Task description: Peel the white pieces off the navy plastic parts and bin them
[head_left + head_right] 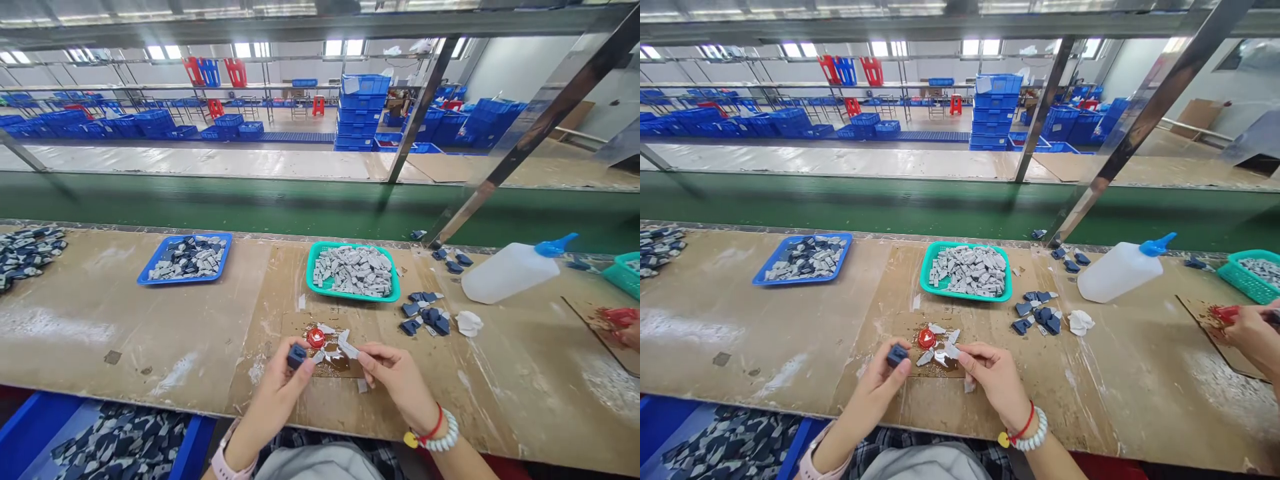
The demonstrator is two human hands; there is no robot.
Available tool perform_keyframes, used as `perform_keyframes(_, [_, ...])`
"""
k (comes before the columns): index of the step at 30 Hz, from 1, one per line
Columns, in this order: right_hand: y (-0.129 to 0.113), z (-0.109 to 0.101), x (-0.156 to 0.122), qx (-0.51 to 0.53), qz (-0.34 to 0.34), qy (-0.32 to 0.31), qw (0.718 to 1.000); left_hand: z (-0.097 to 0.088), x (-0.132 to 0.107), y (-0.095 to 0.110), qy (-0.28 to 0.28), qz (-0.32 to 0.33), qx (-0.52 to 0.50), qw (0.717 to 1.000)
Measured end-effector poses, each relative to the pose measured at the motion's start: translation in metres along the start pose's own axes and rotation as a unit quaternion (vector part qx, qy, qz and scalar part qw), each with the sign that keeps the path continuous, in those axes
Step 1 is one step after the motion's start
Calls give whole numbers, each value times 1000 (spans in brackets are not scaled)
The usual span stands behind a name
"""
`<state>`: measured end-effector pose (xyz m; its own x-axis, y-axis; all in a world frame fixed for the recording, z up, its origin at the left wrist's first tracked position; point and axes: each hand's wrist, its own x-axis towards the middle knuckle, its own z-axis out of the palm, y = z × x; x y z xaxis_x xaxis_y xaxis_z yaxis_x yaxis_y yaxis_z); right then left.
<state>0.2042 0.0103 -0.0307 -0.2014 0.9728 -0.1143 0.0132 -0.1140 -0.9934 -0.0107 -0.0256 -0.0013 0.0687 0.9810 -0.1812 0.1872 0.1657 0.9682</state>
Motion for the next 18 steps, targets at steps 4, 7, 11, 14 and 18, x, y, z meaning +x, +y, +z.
perform_keyframes(4, [-20, 9, -2, -8, -111, 37, 993, 20, 14, 12, -77, 44, -30, 996])
perform_keyframes(7, [-35, 14, -5, -100, -229, 65, 966, 29, 18, 19, -77, 72, -31, 994])
perform_keyframes(11, [-41, 20, -4, -171, -323, 58, 929, 34, 19, 25, -65, 87, -35, 993])
perform_keyframes(14, [-38, 24, -6, -230, -362, 36, 903, 41, 18, 25, -22, 88, -9, 996])
perform_keyframes(18, [-36, 23, -13, -309, -358, -87, 877, 43, 16, 20, 15, 69, 6, 997])
